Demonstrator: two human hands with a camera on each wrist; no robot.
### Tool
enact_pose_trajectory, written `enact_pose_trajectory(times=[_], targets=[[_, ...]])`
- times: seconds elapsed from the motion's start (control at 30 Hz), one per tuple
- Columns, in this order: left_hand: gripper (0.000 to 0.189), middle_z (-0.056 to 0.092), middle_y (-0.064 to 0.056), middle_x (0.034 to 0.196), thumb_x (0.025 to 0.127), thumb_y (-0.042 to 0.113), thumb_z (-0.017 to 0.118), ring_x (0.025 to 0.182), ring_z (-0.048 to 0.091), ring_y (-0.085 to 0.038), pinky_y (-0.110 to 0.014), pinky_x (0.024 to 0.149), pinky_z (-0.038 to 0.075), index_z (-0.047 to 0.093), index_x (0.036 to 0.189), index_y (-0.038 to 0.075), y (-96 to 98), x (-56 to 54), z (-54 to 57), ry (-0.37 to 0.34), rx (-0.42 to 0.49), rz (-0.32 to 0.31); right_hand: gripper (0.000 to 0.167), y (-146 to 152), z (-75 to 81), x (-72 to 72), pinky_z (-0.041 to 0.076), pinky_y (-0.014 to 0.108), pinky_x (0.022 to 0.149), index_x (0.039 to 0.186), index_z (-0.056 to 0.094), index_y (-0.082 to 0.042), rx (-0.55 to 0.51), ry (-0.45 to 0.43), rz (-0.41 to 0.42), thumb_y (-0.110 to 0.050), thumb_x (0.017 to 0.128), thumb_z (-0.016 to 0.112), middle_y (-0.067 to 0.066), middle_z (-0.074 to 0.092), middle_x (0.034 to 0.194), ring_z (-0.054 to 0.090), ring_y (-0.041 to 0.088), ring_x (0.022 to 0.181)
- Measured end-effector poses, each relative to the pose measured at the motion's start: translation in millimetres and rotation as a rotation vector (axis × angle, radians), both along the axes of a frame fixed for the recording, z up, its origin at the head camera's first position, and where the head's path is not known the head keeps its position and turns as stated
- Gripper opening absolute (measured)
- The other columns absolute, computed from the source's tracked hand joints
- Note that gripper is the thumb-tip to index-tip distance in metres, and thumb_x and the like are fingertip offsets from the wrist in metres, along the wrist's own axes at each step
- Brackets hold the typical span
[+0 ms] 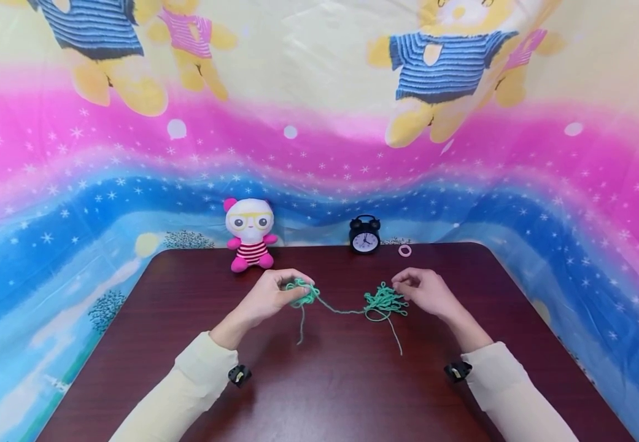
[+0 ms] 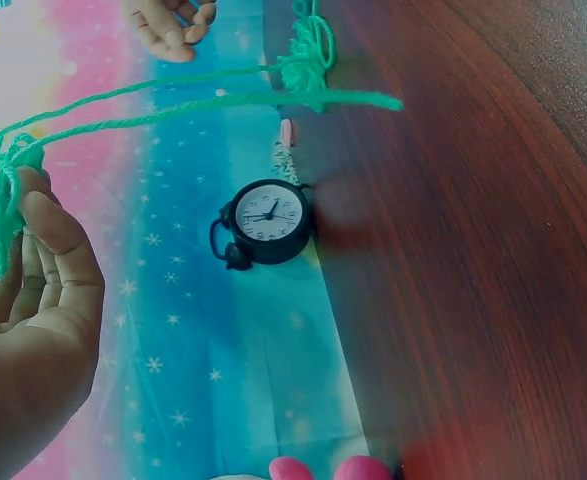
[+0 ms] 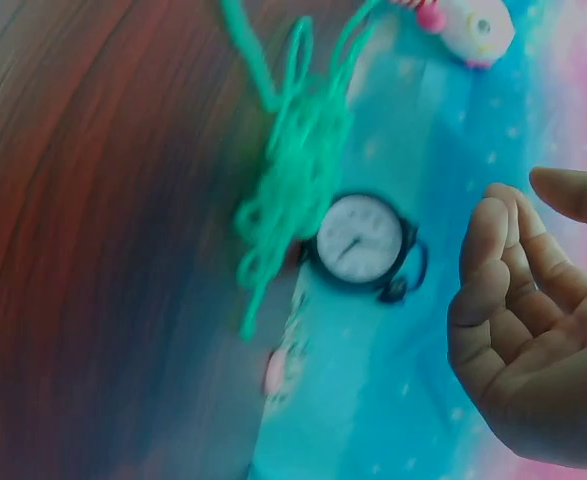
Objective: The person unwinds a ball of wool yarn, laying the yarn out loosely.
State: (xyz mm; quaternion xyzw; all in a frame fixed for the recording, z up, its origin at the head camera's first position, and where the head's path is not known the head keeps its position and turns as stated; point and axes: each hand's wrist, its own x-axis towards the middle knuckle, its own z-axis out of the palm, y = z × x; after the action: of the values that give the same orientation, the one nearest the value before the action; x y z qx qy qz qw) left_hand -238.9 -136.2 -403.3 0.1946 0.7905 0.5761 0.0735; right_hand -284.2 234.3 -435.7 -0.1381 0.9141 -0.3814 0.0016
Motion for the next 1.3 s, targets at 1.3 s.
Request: enact_pose_trajectory(times=[1.3], targets=[[0.03,0.074,-0.009,0.096,0.091,0.011,0.072,0.079,0.073,-0.012,-0.033,0.075,0.062,0.067,0.117,-0.002,6.9,-3.4,-5.5,-0.054,0.038,-0.039,0.019,-100.8,1.2,37.1,0.052,0.025,0.061,0.109,0.073,-0.022,-0.091,0.012,0.421,-0.032,0.093,0.071,-0.004,0.071,0.088,0.062,0.01,0.072]])
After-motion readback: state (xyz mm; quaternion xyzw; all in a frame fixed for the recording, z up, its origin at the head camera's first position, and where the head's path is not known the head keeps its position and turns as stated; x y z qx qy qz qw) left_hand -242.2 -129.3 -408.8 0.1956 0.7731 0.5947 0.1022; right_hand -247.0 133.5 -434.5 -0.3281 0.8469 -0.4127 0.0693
